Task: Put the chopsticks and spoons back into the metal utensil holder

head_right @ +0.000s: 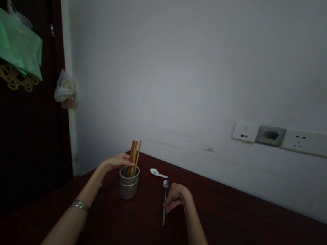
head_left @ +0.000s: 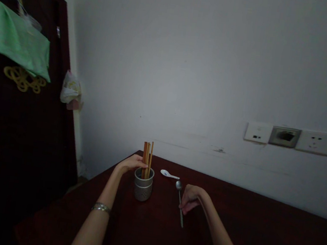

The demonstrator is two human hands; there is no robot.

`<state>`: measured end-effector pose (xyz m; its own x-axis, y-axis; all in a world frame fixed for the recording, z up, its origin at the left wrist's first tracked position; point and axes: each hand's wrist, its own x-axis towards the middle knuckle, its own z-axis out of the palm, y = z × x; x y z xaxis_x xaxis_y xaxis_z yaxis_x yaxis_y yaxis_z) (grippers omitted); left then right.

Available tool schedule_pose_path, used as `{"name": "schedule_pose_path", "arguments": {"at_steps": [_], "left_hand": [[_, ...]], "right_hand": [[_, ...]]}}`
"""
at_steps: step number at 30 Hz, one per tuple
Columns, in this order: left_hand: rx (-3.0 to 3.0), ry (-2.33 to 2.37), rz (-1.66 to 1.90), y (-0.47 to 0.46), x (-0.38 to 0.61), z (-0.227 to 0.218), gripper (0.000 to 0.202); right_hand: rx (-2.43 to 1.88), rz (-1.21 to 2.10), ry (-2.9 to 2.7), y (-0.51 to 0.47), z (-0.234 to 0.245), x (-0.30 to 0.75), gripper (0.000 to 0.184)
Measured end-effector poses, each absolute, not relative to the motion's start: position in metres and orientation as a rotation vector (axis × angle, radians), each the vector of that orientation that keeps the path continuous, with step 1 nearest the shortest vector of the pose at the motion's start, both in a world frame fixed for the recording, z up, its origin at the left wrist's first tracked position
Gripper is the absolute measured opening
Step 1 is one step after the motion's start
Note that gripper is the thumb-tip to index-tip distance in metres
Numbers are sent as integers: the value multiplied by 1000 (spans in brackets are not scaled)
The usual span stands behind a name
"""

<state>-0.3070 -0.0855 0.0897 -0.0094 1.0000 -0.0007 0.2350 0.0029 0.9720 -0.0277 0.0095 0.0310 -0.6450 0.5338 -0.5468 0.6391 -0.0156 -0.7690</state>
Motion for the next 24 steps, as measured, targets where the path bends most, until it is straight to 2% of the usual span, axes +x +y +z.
{"name": "schedule_pose_path", "arguments": {"at_steps": [11,19,24], "left_hand": [[1353,1402,1116,-89,-304,93,23],[1383,1261,1106,-95,-307,93,30],[1366,1340,1137,-87,-312,86,31]], "right_hand": [[1168,-1601,1979,-9,42,-45,26],[1178,-1536,2101,-9,53,-41,16],[1185,-1538,2204,-11,59,-43,18]]}}
